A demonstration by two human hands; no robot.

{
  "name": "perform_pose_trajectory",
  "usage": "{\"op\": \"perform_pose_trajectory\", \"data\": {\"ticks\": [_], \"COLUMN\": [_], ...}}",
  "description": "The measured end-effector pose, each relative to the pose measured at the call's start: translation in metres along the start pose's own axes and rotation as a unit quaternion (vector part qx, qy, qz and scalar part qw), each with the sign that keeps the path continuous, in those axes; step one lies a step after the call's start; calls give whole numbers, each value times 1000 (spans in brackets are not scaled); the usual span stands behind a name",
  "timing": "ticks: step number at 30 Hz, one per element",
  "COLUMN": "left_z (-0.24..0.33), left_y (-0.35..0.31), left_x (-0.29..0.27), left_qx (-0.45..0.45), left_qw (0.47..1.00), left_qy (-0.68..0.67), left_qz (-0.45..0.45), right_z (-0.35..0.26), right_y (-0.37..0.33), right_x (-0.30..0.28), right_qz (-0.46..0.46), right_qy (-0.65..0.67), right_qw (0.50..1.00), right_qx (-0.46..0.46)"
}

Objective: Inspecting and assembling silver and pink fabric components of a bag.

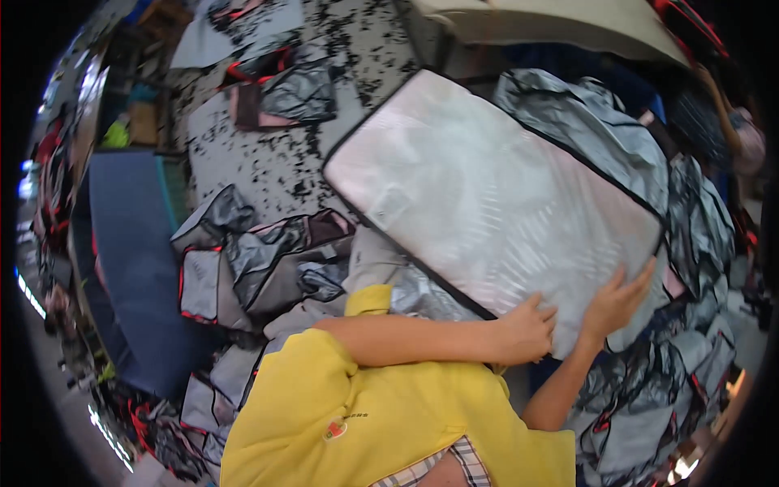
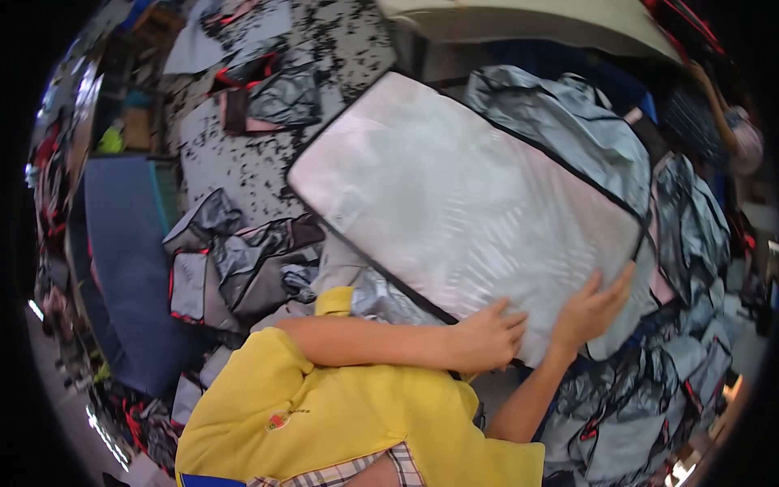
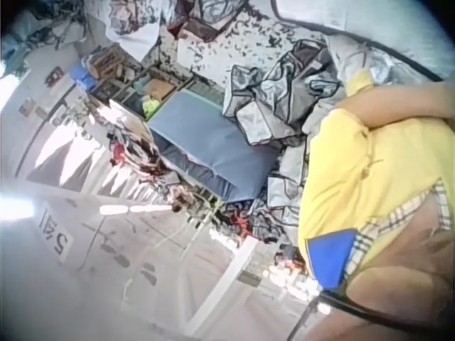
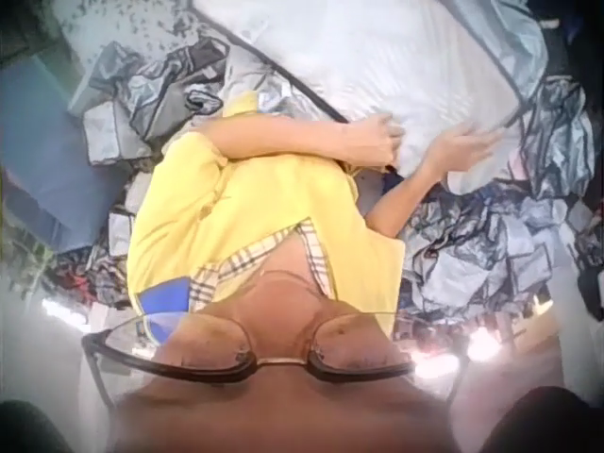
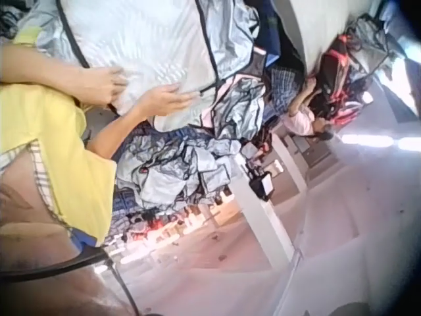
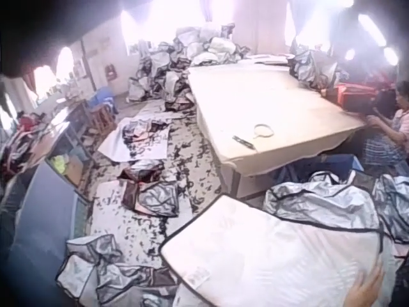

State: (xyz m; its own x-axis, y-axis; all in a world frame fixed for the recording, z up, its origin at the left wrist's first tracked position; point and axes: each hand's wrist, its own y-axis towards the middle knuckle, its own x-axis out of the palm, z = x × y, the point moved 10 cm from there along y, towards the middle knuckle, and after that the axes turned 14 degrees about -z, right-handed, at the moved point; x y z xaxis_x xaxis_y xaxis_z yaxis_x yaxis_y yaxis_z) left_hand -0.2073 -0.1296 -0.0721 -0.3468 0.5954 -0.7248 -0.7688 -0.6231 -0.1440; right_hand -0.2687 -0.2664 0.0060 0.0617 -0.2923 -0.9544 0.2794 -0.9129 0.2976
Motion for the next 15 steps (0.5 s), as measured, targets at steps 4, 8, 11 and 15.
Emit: {"op": "perform_pose_trajectory", "data": {"ticks": [4, 8, 11, 15], "left_z": [-75, -211, -256, -259], "left_y": [-211, -415, -419, -402], "left_x": [-106, -69, -22, -18], "left_qx": [-225, -434, -298, -252], "left_qw": [859, 647, 581, 548], "left_qy": [47, -108, -419, -459], "left_qz": [458, 617, 631, 653], "right_z": [7, -29, -88, -196], "right_y": [4, 9, 19, 21], "right_x": [-3, -32, -56, 0], "right_qz": [28, 93, 95, -237], "right_qy": [17, -38, 24, 284], "right_qw": [999, 993, 987, 910], "right_qx": [-18, -62, -129, -188]}}
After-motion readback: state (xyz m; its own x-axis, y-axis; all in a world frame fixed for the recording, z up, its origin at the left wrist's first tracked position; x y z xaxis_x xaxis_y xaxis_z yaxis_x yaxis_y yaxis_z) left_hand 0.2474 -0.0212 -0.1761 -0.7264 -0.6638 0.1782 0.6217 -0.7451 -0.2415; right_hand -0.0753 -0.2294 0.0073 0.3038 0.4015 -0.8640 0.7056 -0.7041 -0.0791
